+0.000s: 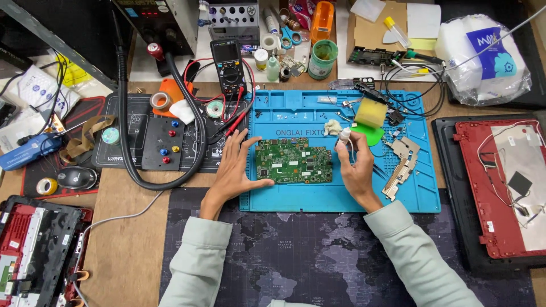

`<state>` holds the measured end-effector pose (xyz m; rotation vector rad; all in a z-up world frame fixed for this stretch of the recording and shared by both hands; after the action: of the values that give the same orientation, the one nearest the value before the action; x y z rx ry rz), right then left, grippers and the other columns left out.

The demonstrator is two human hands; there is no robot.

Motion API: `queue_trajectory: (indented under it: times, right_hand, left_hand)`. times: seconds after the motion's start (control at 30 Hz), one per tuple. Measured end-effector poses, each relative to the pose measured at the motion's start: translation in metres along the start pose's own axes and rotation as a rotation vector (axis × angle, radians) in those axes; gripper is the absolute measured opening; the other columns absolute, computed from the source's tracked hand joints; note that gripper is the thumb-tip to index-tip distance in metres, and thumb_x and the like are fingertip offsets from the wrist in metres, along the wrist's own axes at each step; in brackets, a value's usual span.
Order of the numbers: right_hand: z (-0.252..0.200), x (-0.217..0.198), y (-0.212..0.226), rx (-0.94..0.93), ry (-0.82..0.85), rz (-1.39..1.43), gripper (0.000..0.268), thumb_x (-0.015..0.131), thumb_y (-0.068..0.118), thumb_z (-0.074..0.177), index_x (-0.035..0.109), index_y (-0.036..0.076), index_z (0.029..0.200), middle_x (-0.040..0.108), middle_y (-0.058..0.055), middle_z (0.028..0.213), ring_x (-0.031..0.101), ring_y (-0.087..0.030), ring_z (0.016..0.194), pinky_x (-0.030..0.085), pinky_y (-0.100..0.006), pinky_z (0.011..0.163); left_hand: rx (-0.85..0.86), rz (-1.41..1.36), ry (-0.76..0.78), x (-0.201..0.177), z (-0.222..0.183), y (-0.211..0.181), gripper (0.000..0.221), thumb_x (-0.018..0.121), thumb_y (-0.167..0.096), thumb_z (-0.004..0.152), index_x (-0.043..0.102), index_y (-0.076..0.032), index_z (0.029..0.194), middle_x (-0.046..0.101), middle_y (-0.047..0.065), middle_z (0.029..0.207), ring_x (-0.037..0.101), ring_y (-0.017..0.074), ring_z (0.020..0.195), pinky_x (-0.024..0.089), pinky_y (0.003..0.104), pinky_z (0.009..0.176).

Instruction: Repairing a laptop motherboard using a hot air rework station and tweezers

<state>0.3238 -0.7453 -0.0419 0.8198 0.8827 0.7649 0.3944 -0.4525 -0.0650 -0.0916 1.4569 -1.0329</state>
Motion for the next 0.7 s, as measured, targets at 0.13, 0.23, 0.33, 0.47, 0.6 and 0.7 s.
queue_trajectory:
  times: [0.13, 0.23, 0.33, 0.47, 0.6, 0.7]
  right_hand:
    - [-0.0007, 0.0001, 0.0008, 0.03, 0.003, 0.055, 0.019, 0.052, 0.021, 0.111, 0.058, 0.004, 0.117, 0.067, -0.015, 0.096, 0.068, -0.024, 0.091, 0.052, -0.046, 0.093]
    - [-0.0011, 0.0015, 0.0029, 0.04, 0.028, 0.082, 0.023, 0.05, 0.023, 0.111, 0.056, 0.002, 0.118, 0.068, -0.019, 0.097, 0.069, -0.026, 0.091, 0.059, -0.044, 0.088]
    - [-0.0001, 0.0023, 0.0027, 0.051, 0.029, 0.078, 0.023, 0.052, 0.023, 0.109, 0.056, 0.001, 0.117, 0.068, -0.018, 0.097, 0.069, -0.025, 0.09, 0.06, -0.043, 0.086]
    - [0.0006, 0.0027, 0.0034, 0.052, 0.032, 0.097, 0.025, 0.052, 0.024, 0.109, 0.056, 0.001, 0.116, 0.069, -0.019, 0.097, 0.071, -0.027, 0.089, 0.062, -0.044, 0.084]
    - [-0.0007, 0.0032, 0.0018, 0.042, 0.038, 0.07, 0.023, 0.052, 0.023, 0.109, 0.057, 0.001, 0.115, 0.072, -0.019, 0.094, 0.072, -0.027, 0.086, 0.062, -0.044, 0.083]
    - [0.0005, 0.0034, 0.0043, 0.029, 0.039, 0.051, 0.021, 0.053, 0.022, 0.108, 0.057, 0.003, 0.115, 0.073, -0.018, 0.094, 0.073, -0.027, 0.086, 0.061, -0.044, 0.083]
  left_hand:
    - [0.002, -0.002, 0.005, -0.0012, -0.0007, -0.0015, 0.114, 0.089, -0.072, 0.057, 0.039, -0.029, 0.15, 0.032, 0.017, 0.159, 0.022, 0.0424, 0.152, 0.009, 0.053, 0.126]
    - [-0.006, -0.022, 0.0, -0.0009, -0.0012, -0.0016, 0.113, 0.09, -0.071, 0.056, 0.04, -0.03, 0.149, 0.033, 0.017, 0.159, 0.022, 0.0424, 0.152, 0.008, 0.053, 0.126]
    - [0.0, -0.015, -0.009, -0.0037, -0.001, -0.0038, 0.113, 0.089, -0.071, 0.057, 0.039, -0.03, 0.149, 0.034, 0.016, 0.159, 0.023, 0.0419, 0.152, 0.009, 0.053, 0.126]
    - [0.013, -0.005, -0.019, -0.0034, -0.0018, -0.0035, 0.112, 0.088, -0.071, 0.058, 0.039, -0.03, 0.15, 0.034, 0.015, 0.159, 0.024, 0.0413, 0.152, 0.01, 0.052, 0.126]
    - [0.006, 0.008, -0.013, -0.0031, -0.0022, -0.0032, 0.112, 0.088, -0.072, 0.059, 0.039, -0.03, 0.15, 0.034, 0.015, 0.159, 0.023, 0.0408, 0.152, 0.01, 0.052, 0.126]
    - [0.003, 0.03, -0.009, -0.0011, -0.0018, -0.0006, 0.113, 0.088, -0.073, 0.058, 0.04, -0.029, 0.15, 0.034, 0.014, 0.159, 0.024, 0.0394, 0.153, 0.01, 0.051, 0.127]
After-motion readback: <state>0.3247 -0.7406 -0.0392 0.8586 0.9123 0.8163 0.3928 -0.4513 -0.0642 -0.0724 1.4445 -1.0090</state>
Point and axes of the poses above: each hand's wrist, its own z-axis towards the middle knuckle, its own x-axis out of the palm, y = z × x, the point moved 5 cm from there along z, towards the middle knuckle
